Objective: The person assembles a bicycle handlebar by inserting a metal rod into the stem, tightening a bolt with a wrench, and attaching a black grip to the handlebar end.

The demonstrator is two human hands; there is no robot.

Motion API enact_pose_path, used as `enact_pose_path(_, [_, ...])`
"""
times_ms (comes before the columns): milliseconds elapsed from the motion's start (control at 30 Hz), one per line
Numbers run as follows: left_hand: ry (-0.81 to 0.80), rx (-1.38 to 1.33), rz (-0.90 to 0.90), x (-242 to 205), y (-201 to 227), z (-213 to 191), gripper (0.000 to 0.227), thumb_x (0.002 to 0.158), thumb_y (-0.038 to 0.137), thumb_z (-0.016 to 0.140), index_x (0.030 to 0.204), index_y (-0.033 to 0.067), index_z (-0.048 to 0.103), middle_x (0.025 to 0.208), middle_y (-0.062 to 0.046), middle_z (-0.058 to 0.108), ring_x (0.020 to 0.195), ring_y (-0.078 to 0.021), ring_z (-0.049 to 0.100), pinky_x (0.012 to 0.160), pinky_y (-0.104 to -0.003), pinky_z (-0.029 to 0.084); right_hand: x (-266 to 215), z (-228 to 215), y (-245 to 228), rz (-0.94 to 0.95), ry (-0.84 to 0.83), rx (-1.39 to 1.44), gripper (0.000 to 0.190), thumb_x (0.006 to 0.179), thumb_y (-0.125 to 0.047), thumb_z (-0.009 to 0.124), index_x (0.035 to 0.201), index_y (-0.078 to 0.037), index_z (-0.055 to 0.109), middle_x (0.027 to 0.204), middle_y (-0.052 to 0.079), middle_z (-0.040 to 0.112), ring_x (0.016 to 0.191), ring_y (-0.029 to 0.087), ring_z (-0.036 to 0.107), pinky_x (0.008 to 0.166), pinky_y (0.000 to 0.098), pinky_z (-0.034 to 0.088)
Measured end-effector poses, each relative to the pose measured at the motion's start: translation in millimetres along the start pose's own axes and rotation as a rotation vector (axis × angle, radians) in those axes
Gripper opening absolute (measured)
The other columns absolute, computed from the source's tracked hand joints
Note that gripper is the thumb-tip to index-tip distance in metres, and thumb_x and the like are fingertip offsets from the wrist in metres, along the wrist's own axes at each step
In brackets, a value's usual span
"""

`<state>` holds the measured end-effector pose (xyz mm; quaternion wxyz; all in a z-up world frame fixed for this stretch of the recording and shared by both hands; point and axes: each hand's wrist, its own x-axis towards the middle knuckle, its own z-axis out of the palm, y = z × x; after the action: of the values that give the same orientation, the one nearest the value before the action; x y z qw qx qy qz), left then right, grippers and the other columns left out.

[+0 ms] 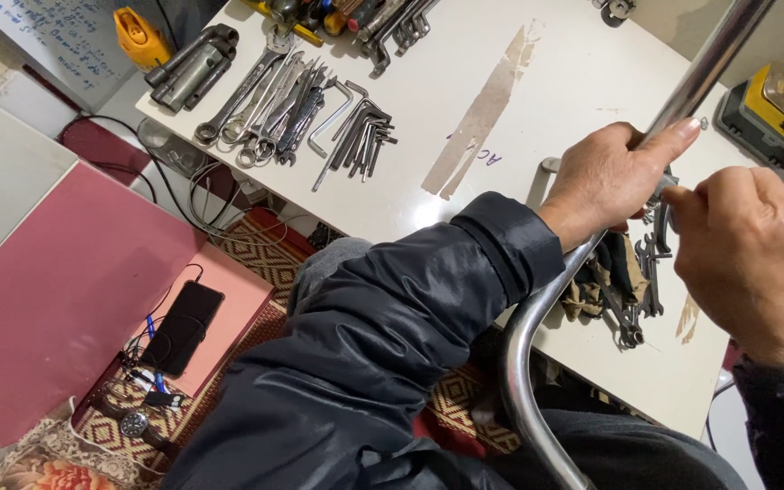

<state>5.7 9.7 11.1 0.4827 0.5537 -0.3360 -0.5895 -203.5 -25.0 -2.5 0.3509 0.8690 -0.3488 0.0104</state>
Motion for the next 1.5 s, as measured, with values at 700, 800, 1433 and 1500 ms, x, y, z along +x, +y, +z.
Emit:
enact_pose_path(700, [-0.018,0.005,0.010,-7,2,-2,0.068,0.068,0.058,0.038,0.095,0.0025,0.067,0.086,-0.011,0.071,0.069,-0.0263,0.068,0.047,-0.036,0.057,-9,5,-2,-0.015,-0.051,-0.207,0.056,0.143,-0.043,0.050,0.093,-0.019,0.043,0.077,-0.001,0.046,0.058,0.017,0.043,0.058,0.0297,0.031])
enact_pose_path(800, [-0.018,0.003,0.010,-5,2,-1,0.068,0.068,0.058,0.038,0.095,0.0027,0.066,0.087,-0.012,0.068,0.077,-0.0258,0.066,0.051,-0.038,0.059,-7,2,-2,0.033,-0.076,-0.223,0.064,0.144,-0.052,0.054,0.088,-0.022,0.048,0.080,-0.003,0.056,0.062,0.019,0.054,0.063,0.0313,0.038])
enact_pose_path(1433, [-0.020,-0.011,0.014,-7,1,0,0.067,0.068,0.058,0.039,0.096,0.0027,0.066,0.088,-0.010,0.068,0.073,-0.0229,0.066,0.045,-0.034,0.057,-7,7,-6,-0.012,0.039,-0.240,0.048,0.137,-0.038,0.056,0.094,-0.020,0.048,0.080,-0.002,0.053,0.060,0.015,0.050,0.056,0.0288,0.032])
enact_pose_path(1500, [-0.021,-0.002,0.016,-6,0,0,0.067,0.068,0.059,0.039,0.095,0.0033,0.066,0.086,-0.010,0.068,0.073,-0.0227,0.066,0.046,-0.034,0.058,-7,9,-7,0.005,0.027,-0.238,0.050,0.138,-0.039,0.056,0.092,-0.021,0.048,0.077,-0.003,0.053,0.058,0.014,0.048,0.056,0.0289,0.031])
